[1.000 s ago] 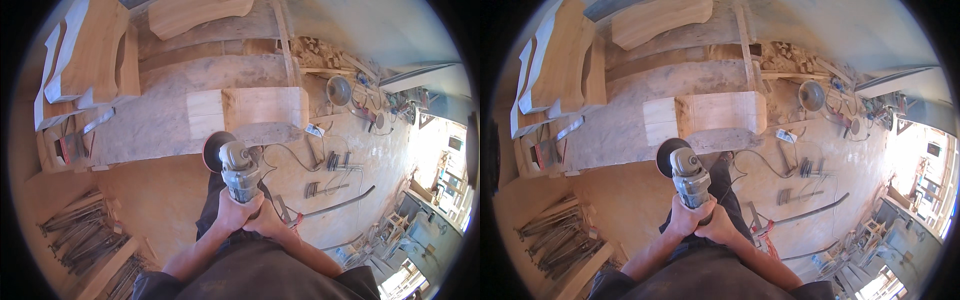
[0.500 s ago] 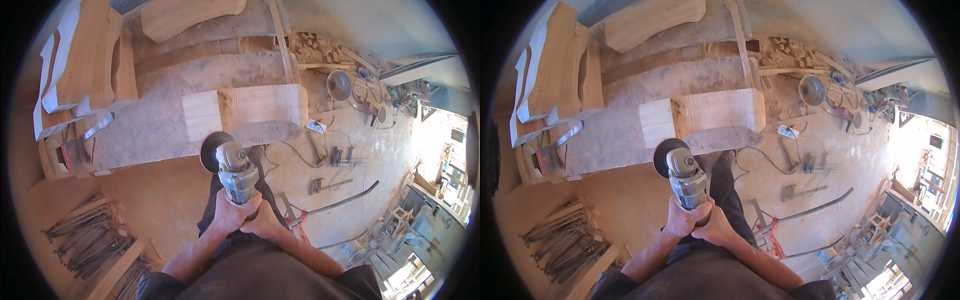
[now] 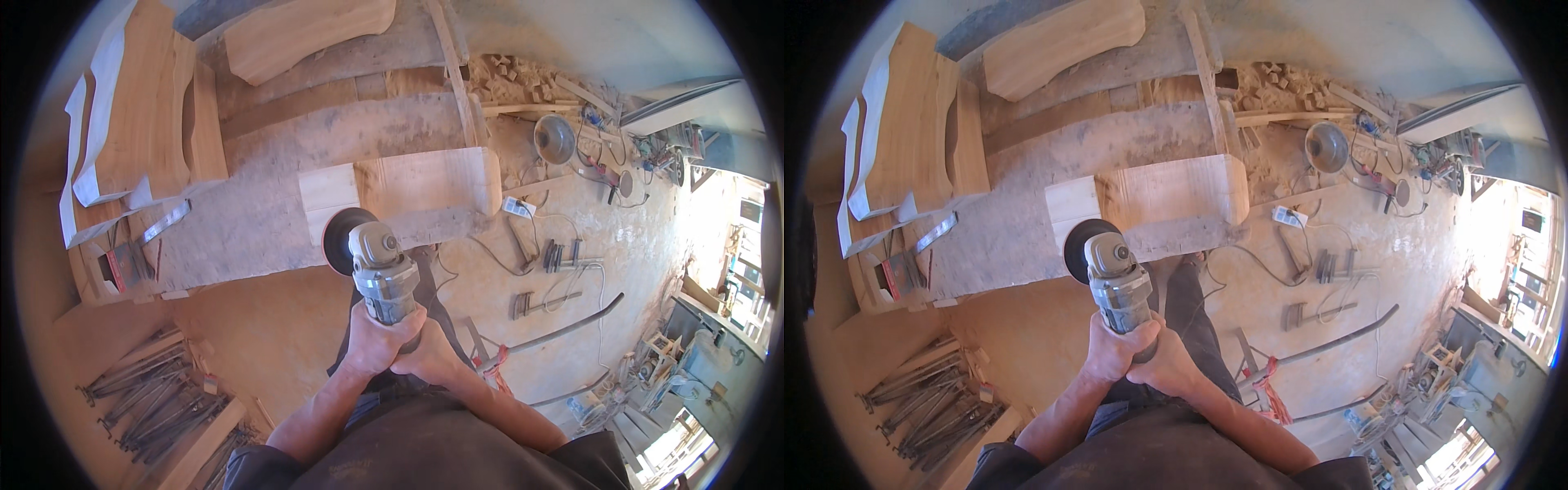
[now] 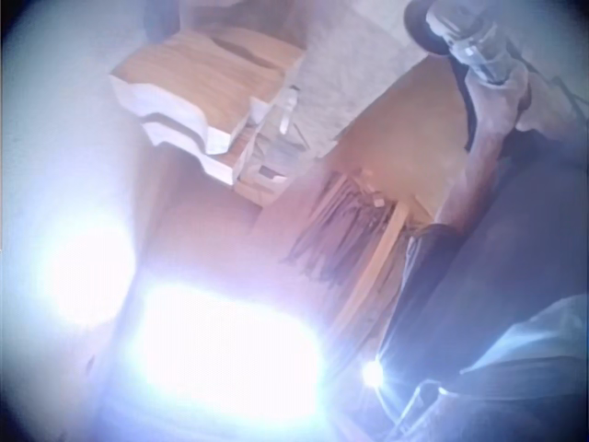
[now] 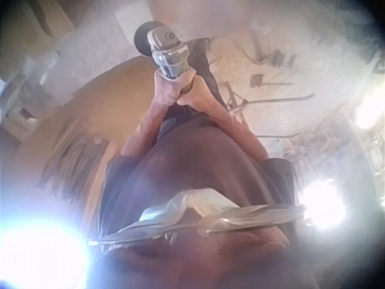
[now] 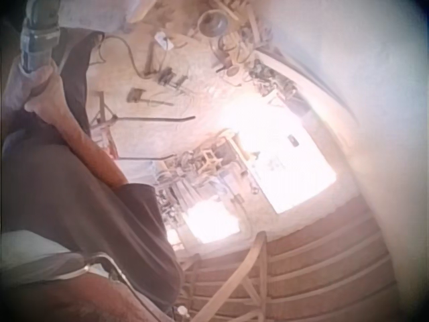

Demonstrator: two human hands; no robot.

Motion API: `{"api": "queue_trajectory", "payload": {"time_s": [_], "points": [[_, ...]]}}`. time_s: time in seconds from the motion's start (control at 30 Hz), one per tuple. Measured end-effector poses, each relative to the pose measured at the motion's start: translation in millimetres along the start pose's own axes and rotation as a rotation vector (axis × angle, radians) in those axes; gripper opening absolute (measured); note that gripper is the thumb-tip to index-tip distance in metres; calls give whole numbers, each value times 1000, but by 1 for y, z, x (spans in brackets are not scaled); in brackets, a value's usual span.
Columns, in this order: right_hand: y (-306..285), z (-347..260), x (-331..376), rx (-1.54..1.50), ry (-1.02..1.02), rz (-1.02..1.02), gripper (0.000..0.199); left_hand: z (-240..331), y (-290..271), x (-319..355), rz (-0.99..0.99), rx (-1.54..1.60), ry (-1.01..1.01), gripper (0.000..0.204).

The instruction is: The person uses an angle grinder to smooth and shape a wooden piece on a workbench. They mark the wood with a pencil and ruler, then continue grinding along the marked lines. The person handles the wood and tools directly without visible protective gear.

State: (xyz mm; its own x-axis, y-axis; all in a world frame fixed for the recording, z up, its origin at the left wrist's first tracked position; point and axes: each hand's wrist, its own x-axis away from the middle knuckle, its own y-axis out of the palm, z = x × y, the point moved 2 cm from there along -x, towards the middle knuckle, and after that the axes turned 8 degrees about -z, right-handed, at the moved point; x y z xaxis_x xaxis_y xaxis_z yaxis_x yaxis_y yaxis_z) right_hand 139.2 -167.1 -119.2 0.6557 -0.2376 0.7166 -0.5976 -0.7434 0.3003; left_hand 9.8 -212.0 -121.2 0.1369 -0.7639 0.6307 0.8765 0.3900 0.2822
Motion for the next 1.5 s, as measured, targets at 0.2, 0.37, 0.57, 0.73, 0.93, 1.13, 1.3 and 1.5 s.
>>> {"api": "queue_trajectory", "payload": {"time_s": [0.2,0.37,0.57,0.73,0.93,1.13,1.3,1.5], "points": [[-2,-8,-9,28,-82,72,59,13,-2,-11,11,-5,-13,19],[-3,-19,-20,10,-123,105,54,24,-7,-23,13,4,-11,20],[-8,-43,-35,-89,-49,40,57,43,-13,-40,20,-4,-18,19],[-14,-60,-43,-59,63,-34,76,54,-15,-50,27,11,-24,19],[-8,-38,-28,-44,-51,85,45,34,-11,-36,11,12,-40,19],[-7,-27,-21,-14,-111,158,44,29,-5,-28,23,-3,-1,21],[-13,-49,-41,-13,-97,111,45,47,-12,-49,30,53,-19,20],[-10,-43,-29,-8,-63,95,46,36,-10,-38,20,33,-8,19]]}}
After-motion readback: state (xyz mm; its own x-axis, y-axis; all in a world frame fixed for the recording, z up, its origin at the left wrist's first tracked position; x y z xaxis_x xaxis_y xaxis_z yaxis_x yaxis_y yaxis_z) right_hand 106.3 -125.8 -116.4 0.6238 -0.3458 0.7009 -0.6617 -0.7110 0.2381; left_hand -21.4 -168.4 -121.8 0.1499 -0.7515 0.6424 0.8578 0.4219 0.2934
